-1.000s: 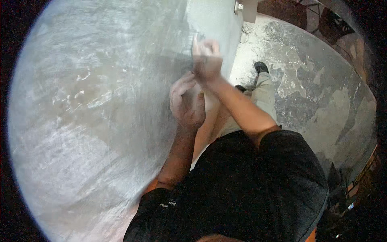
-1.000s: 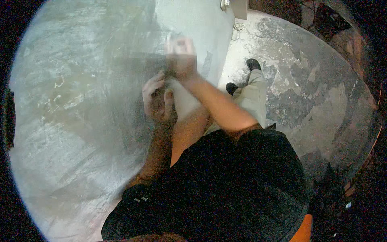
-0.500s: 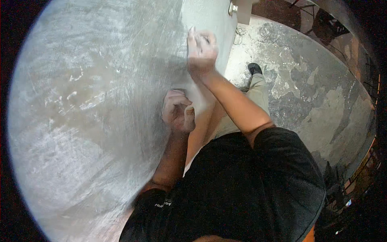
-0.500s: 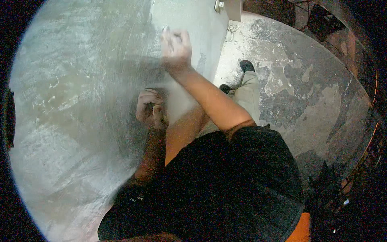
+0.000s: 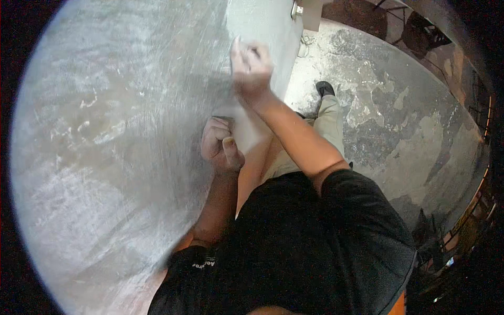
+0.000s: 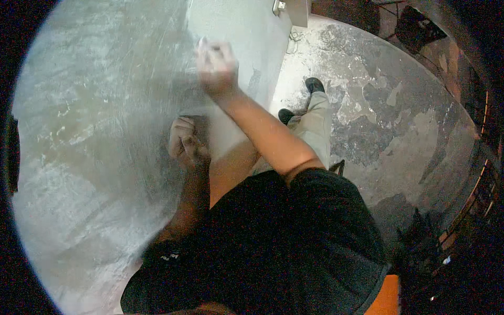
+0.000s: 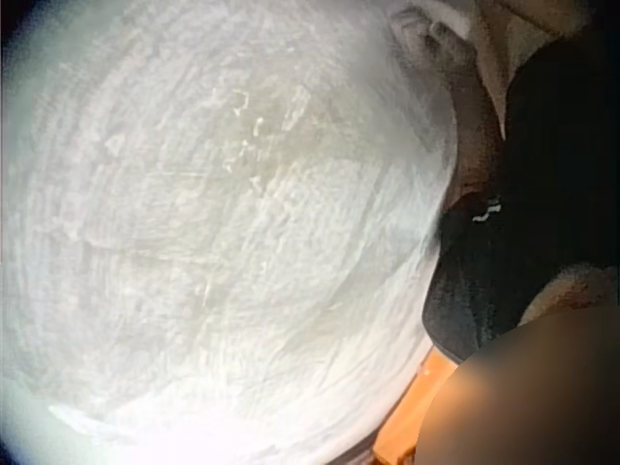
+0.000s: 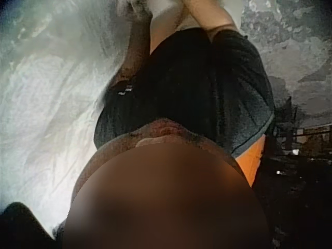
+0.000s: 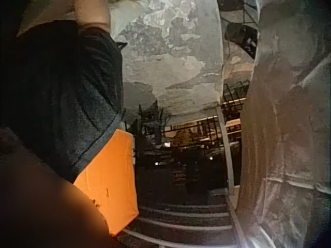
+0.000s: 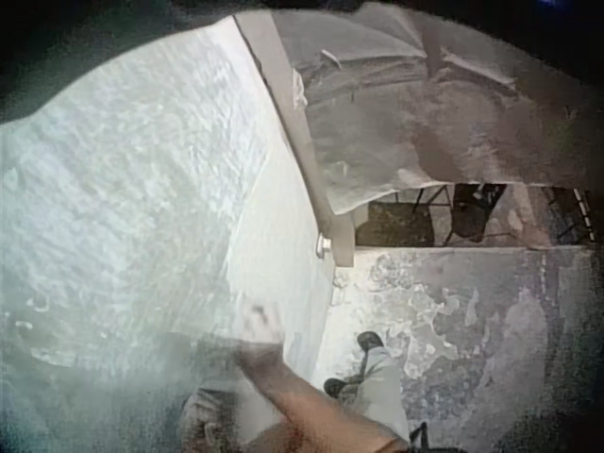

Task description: Patching and sanding a wall surface and clearing the workspace.

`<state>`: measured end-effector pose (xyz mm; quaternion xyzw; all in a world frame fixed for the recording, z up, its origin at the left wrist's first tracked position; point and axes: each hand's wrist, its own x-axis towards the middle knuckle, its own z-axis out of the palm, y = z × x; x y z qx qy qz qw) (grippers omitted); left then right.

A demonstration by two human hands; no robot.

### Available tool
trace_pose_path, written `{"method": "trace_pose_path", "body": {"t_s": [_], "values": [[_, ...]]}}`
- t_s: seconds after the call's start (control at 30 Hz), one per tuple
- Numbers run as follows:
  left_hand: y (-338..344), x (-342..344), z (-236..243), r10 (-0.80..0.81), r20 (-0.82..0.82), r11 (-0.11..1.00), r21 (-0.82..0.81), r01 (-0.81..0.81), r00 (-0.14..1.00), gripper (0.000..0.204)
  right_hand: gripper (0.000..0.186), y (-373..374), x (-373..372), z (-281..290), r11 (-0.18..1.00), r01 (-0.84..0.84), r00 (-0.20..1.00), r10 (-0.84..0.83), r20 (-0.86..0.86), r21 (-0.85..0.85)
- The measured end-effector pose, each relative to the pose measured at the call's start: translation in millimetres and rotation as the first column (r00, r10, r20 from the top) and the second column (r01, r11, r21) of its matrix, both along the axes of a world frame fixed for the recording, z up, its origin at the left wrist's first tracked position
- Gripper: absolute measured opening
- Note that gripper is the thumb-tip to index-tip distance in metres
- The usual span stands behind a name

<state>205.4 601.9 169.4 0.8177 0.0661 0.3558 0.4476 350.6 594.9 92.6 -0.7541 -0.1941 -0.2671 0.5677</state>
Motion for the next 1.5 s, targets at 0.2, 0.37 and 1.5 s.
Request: {"method": "trace_pose_path", "body": {"t_s": [0.2,0.37,1.5], "values": [[0.6,1.1,-3.1,-0.021,0.016,0.999,0.026,0.02,1.0,0.036,0.015,-9.0,-22.3,8.0,0.995,-0.07,0.998,0.07,0.001,0.071],[-3.3,-6.0,-6.0,0.04,-0.002,0.999,-0.013,-0.04,0.999,0.034,0.008,0.3,-14.1,30.7,0.921,-0.06,0.875,0.234,-0.423,0.384],[3.6,-5.4,-14.5,-0.052,0.009,0.997,-0.065,0.052,0.999,0.045,0.013,-12.7,-14.7,44.8,0.943,-0.092,0.943,0.185,-0.276,0.32]]}}
